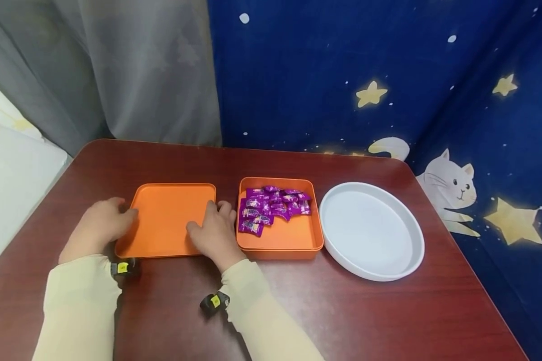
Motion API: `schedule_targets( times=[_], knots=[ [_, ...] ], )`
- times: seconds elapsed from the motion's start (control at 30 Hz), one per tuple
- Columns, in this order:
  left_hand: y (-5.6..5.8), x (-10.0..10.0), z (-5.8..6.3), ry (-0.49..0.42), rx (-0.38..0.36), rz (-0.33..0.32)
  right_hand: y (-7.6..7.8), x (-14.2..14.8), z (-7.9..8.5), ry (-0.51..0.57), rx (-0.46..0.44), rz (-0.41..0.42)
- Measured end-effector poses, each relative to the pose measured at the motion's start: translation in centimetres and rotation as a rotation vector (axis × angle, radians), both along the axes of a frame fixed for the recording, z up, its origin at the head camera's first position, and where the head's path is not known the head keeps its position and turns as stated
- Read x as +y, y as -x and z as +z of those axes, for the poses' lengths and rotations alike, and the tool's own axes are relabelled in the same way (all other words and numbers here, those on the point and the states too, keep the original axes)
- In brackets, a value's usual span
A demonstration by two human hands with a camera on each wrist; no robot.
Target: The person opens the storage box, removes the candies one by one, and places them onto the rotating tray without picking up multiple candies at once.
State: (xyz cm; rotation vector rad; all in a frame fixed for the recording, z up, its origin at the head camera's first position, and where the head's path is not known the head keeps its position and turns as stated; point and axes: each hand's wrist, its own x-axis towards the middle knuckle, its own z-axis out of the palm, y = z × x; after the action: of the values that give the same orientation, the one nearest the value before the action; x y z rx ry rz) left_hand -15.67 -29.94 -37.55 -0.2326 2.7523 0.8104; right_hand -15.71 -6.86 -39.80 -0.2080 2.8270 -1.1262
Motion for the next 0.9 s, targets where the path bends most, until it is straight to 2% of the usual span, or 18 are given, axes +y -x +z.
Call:
schedule_targets(
  times=[0.1, 0.17, 0.3, 0.43, 0.57, 0.7, 0.9],
  knots=[
    [0.1, 0.0, 0.5, -0.045, 0.057, -0.002, -0.3, 0.5, 1.7, 0.061, 0.014, 0.051],
    [0.1, 0.1, 0.8, -0.092, 0.065, -0.002, -0.6, 1.1, 3.1, 0.095, 0.032, 0.091],
    [0.5, 1.1, 1.4, -0.079, 0.129, -0.027, -0.7, 3.0, 6.0, 0.097, 0.073, 0.154],
    [1.4, 3.3, 2.8, -0.040, 0.244, -0.077, -0.2, 5.3, 8.0, 0.049, 0.124, 0.207],
    [2.7, 6.6, 4.3, -0.049, 0.326, -0.151, 1.1, 7.7, 9.2, 0.023, 0.160, 0.226],
    [4.0, 10.1, 5.1, -0.086, 0.307, -0.216, 2.5, 10.2, 9.8, -0.020, 0.169, 0.181],
    [5.6, 14.4, 5.0, -0.082, 0.236, -0.256, 4.4, 14.4, 9.7, -0.060, 0.177, 0.108]
  ],
)
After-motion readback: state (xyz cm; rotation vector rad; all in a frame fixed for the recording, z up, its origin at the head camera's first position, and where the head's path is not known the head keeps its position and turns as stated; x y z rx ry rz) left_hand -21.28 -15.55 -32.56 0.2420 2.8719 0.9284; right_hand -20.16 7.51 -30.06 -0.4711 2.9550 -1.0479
